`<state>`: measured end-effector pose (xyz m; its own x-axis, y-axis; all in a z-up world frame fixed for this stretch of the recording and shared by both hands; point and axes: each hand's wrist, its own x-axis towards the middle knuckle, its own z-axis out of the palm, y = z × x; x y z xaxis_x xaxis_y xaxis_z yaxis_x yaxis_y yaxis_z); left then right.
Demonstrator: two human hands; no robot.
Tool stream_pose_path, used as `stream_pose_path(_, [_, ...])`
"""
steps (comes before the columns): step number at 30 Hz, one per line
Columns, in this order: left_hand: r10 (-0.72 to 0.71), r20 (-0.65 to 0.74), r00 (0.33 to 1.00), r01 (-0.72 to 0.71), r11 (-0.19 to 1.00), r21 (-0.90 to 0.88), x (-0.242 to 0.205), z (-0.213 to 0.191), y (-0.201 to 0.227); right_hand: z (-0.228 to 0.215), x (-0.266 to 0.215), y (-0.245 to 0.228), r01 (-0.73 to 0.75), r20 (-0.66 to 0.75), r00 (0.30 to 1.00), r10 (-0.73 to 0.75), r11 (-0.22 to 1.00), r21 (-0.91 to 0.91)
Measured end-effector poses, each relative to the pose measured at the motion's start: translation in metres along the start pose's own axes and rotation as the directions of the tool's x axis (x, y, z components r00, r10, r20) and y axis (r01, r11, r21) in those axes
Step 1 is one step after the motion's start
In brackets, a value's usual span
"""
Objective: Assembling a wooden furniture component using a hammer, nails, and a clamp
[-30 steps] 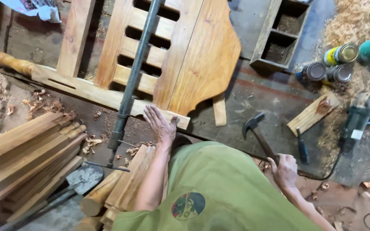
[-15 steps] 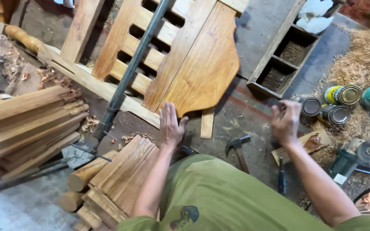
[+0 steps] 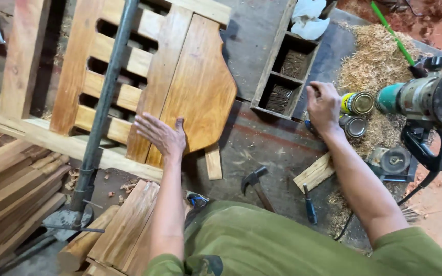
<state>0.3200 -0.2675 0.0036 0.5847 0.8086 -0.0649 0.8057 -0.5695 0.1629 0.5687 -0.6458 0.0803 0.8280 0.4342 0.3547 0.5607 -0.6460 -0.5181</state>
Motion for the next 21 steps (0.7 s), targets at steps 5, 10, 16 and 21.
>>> stream_pose_path(5, [0.054, -0.001, 0.999, -0.054, 0.998, 0.039, 0.011, -0.003, 0.007, 0.025, 0.034, 0.008, -0.044, 0.17, 0.984, 0.053, 0.997, -0.059])
stream_pose_path(10, [0.069, 0.034, 0.997, -0.071, 0.997, 0.035, 0.016, 0.006, -0.001, 0.058, 0.092, 0.026, -0.041, 0.278, 0.958, 0.063, 0.996, -0.083])
stream_pose_path(16, [0.068, 0.051, 0.996, -0.069, 0.997, 0.018, 0.02, 0.006, -0.002, 0.107, 0.121, 0.07, -0.043, 0.462, 0.867, 0.188, 0.951, -0.305])
stream_pose_path(21, [0.047, 0.18, 0.982, -0.041, 0.999, -0.035, 0.02, -0.005, 0.001, 0.123, 0.112, 0.09, 0.201, 0.546, 0.835, 0.069, 0.885, -0.419])
